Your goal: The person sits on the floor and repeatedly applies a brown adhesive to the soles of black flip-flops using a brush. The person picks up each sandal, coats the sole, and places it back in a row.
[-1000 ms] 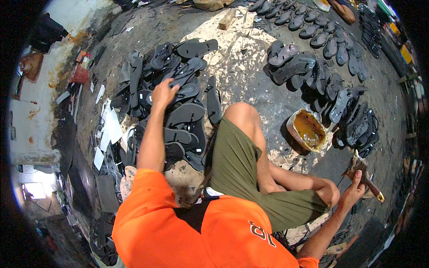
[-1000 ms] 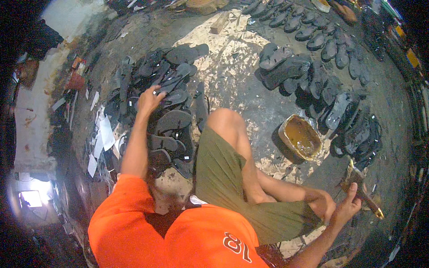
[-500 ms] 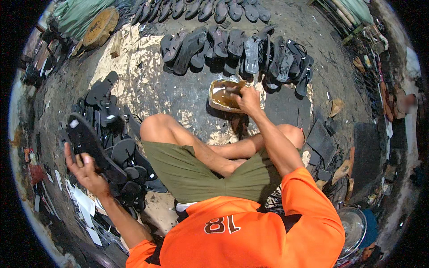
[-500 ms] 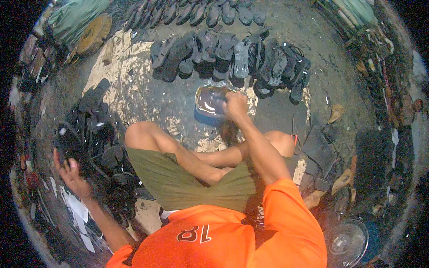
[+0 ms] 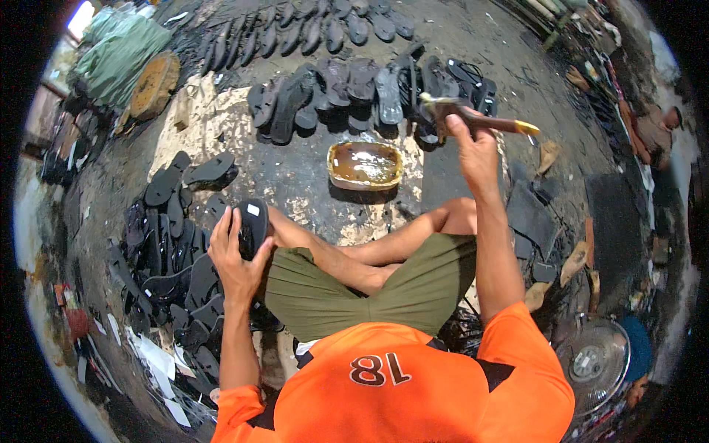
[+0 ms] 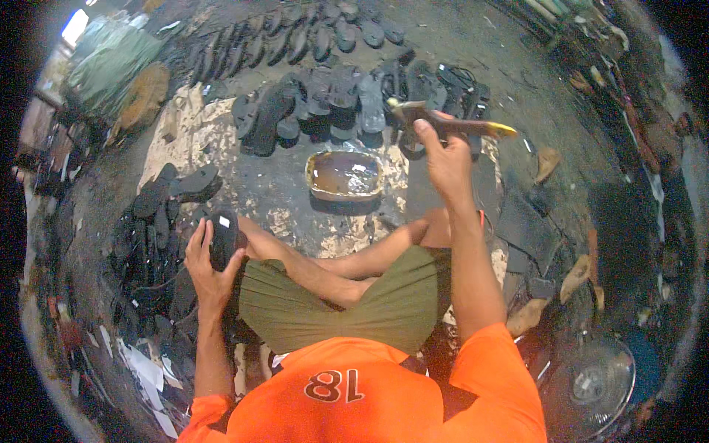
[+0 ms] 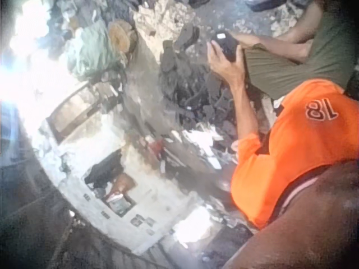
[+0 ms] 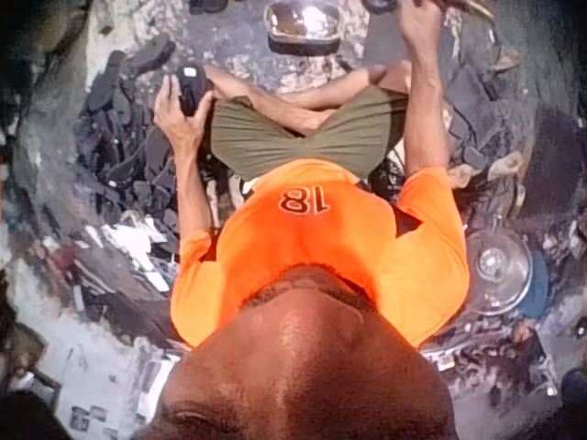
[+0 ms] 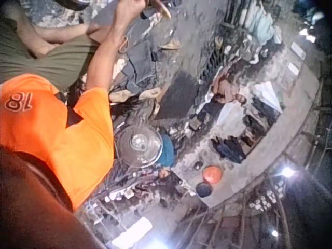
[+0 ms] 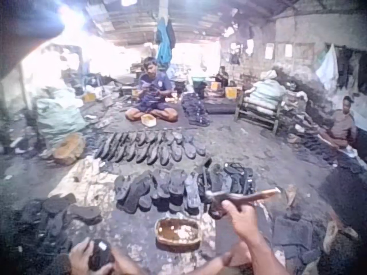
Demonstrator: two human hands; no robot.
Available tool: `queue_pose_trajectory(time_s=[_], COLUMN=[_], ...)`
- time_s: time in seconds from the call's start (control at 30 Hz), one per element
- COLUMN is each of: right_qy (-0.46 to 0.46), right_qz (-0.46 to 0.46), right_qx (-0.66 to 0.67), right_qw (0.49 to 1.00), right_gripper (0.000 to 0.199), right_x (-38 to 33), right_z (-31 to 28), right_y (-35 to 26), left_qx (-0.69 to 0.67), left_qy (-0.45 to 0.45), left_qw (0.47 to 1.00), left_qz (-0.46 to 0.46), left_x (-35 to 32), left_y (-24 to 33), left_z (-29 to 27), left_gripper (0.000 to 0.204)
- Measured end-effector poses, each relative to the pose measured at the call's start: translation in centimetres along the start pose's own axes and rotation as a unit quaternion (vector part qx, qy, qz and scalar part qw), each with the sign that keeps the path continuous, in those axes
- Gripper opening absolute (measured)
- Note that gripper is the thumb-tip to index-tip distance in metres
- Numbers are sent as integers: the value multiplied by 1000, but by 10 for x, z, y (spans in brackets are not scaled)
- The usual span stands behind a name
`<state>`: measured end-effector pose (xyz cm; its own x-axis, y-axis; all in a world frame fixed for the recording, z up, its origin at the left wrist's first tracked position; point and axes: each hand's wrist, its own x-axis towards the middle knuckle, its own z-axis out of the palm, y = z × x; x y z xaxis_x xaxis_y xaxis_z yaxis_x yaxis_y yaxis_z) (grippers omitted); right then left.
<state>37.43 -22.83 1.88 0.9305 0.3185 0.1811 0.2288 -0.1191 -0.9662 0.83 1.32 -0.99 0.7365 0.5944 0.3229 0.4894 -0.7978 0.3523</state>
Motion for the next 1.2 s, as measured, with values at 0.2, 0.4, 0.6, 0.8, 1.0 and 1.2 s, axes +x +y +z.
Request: queue_pose_trajectory(time_s=[0.2,0.4,0.6,0.8,1.0,1.2], right_qy=[-78,-162,-218,-156,-58,-82], right_qz=[61,-46,-184,-251,48,121], right_qx=[211,98,79,-31,175,160], right_qw=[972,981,955,955,982,976], right_gripper=[35,32,32,29,25,26], right_x=[-82,-148,-160,-130,-103,-140], right_z=[73,148,133,124,60,66], right_y=[-65,-65,-59,-52,-46,-76], left_qx=[-657,-811,-888,-850,-838,-837], left_qy=[-40,-19,-57,-82,-174,-83], left_qw=[683,533,400,453,384,440], left_qz=[-316,-242,-218,-256,-347,-313], left_x=[27,8,20,3,-77,-21], left_y=[28,97,88,103,111,97], left_z=[-24,-3,3,15,5,36], left_gripper=[52,55,45,63,74,64])
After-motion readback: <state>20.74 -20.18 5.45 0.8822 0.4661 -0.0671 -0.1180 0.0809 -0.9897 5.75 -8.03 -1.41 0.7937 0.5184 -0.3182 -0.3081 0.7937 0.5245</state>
